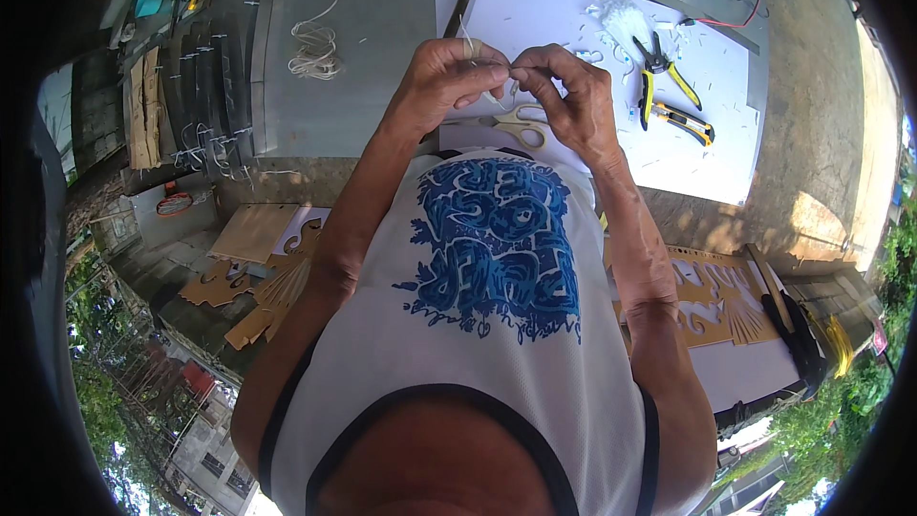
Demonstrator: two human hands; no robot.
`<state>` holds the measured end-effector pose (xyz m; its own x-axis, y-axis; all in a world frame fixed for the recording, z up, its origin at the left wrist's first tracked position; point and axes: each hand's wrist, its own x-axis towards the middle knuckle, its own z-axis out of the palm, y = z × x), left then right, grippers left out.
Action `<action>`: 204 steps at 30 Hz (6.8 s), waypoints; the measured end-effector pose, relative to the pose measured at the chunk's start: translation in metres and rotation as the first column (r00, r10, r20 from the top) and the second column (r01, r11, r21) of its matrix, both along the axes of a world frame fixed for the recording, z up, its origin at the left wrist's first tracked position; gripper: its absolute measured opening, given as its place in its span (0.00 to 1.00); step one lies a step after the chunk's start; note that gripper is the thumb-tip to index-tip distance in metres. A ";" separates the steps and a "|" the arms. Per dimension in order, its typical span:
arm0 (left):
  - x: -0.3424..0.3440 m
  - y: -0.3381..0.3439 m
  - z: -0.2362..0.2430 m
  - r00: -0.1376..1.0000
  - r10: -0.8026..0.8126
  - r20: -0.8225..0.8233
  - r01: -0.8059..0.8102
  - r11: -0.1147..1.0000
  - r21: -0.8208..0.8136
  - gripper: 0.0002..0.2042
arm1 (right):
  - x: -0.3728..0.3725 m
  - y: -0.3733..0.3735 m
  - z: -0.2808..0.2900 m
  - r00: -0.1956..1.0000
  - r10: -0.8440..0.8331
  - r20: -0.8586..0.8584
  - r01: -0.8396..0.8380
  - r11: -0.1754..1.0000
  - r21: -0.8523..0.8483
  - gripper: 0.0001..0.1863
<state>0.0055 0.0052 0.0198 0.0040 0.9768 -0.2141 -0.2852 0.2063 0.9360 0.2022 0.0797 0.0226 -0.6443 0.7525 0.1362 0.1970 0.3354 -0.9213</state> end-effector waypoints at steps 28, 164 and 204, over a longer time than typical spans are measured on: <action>0.009 -0.002 -0.002 0.977 0.163 0.134 -0.147 0.982 -0.122 0.08 | -0.019 -0.017 -0.011 0.985 -0.165 -0.057 0.174 0.895 0.411 0.10; -0.009 -0.006 -0.035 0.981 0.112 0.158 -0.089 0.985 -0.145 0.20 | -0.009 -0.007 -0.026 0.986 -0.104 0.127 0.085 0.986 0.146 0.17; -0.020 0.001 -0.028 0.969 0.152 -0.193 -0.169 0.983 -0.071 0.09 | 0.002 0.008 -0.034 0.972 0.173 -0.160 -0.236 0.726 -0.646 0.14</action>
<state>-0.0148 0.0067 -0.0078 -0.1991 0.9393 -0.2795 -0.1436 0.2541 0.9565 0.2041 0.0880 -0.0109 -0.8031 0.5253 -0.2813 0.1085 -0.3352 -0.9359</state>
